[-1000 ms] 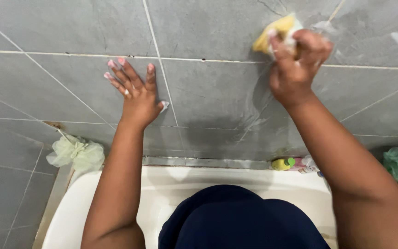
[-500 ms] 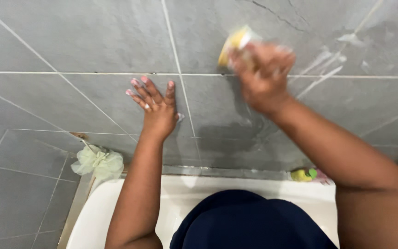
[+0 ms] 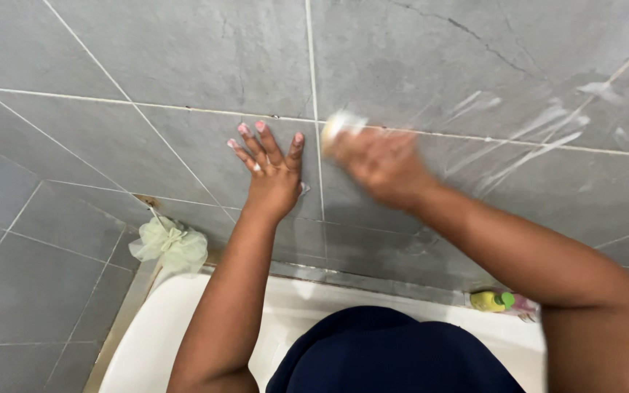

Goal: The person cleans the bathroom wall tiles by scrubbing them with a sponge.

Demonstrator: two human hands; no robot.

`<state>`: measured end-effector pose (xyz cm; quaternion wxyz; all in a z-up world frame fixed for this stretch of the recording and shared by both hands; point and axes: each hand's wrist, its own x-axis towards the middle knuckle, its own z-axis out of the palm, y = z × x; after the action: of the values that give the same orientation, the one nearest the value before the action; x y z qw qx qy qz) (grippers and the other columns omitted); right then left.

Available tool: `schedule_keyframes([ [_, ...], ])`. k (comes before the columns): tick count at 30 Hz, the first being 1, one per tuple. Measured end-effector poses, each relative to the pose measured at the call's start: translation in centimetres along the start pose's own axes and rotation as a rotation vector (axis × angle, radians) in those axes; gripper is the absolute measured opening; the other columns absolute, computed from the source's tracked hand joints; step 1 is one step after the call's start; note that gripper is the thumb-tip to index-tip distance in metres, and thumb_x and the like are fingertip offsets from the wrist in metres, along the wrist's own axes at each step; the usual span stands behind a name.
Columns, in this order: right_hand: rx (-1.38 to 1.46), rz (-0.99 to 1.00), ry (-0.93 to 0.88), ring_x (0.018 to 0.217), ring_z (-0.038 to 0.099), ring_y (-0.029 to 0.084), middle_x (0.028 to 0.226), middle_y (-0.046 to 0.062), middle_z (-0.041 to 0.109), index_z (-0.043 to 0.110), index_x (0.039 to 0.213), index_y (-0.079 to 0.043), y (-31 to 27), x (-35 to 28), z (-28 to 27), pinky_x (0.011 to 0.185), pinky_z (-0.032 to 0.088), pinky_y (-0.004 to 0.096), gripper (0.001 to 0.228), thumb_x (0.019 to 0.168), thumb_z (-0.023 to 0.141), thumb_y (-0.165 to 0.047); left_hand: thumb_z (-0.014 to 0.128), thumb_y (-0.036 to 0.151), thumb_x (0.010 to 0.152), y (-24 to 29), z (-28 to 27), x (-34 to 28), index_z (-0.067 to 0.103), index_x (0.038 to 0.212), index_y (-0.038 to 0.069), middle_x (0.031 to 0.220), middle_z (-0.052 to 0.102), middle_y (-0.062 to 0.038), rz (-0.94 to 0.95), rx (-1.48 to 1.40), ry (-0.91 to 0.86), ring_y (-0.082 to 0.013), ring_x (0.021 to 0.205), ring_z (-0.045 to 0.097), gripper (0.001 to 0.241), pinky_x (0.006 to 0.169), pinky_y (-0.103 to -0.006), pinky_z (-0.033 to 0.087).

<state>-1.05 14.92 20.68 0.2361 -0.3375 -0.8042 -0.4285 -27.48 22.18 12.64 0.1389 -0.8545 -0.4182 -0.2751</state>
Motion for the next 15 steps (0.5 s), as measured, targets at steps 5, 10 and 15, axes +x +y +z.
schedule_keyframes([
  [5,0.290,-0.270,-0.154,0.109,0.065,0.018,0.141,0.007,0.063,0.063,0.128,-0.001,-3.3,-1.1,0.9,0.077,0.054,0.035,0.038,0.092,0.057,-0.011,0.081,0.015,0.087,-0.2,0.6,-0.5,-0.016,0.166,0.034,0.161,-0.032,-0.033,0.016,0.030,0.021,-0.0669,0.145,-0.024,0.126,0.109,-0.0863,-0.011],
  [10,-0.192,0.057,-0.017,0.093,0.060,0.025,0.124,0.015,0.061,0.062,0.150,-0.006,0.9,-0.8,0.8,0.071,0.053,0.041,0.047,0.103,0.056,-0.011,0.074,0.008,0.090,-0.5,1.0,-0.9,-0.007,0.168,0.038,0.164,-0.032,-0.028,-0.025,0.103,-0.014,-0.0649,0.147,-0.024,0.117,0.112,-0.0846,-0.010],
  [15,0.302,-0.009,-0.377,0.097,0.062,0.028,0.128,0.015,0.060,0.056,0.151,-0.004,-9.0,-8.9,9.7,0.078,0.055,0.042,0.056,0.096,0.053,-0.013,0.065,-0.002,0.099,-0.4,1.0,-0.5,-0.010,0.166,0.035,0.166,-0.034,-0.028,-0.007,0.160,0.053,-0.0644,0.149,-0.026,0.108,0.113,-0.0856,-0.011],
])
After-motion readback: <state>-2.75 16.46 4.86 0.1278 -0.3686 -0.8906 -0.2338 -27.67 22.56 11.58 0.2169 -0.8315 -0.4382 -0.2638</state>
